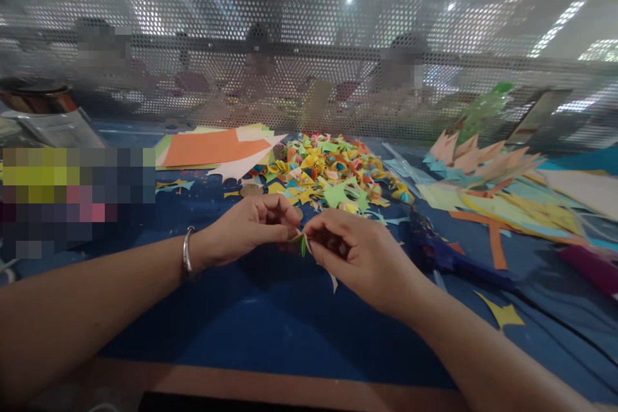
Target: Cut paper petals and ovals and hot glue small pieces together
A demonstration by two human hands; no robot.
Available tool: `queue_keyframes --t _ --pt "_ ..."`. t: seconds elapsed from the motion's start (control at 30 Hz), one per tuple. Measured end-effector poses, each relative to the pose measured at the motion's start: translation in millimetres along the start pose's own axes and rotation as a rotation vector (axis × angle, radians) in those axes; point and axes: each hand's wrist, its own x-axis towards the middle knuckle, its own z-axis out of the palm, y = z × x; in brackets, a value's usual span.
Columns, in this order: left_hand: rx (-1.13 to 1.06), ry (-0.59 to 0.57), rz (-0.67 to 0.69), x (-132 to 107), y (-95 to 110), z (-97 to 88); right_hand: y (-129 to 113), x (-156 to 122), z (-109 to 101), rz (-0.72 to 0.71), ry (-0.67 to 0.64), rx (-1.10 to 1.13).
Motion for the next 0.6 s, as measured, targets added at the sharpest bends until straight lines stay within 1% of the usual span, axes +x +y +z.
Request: queue_keyframes --t 0.07,0.13,0.27,0.37,0.47,0.6 --pt "-0.016 -0.002 -0.026 0.2 0.9 -1.3 -0.6 -0.3 -0.1 -0.005 -0.016 0.004" --pt "-0.024 -0.03 -0.052 0.4 1.7 -3.2 -1.4 -0.6 0.0 -0.005 -0.045 0.02" --pt "-0.035 -0.14 -0.112 1.2 2.8 -7.6 -3.4 -0.4 1.5 -0.005 -0.085 0.071" --pt "-0.022 -0.201 -0.167 2.1 4.2 -9.3 -5.1 0.0 2.4 -0.014 -0.151 0.073" --pt "-0.019 -0.189 -0.184 2.2 6.0 -8.4 -6.2 -0.3 2.3 -0.02 -0.18 0.068" --pt "0.002 -0.147 -0.148 1.5 6.8 -3.4 -5.0 -2.1 2.1 -0.034 -0.149 0.032"
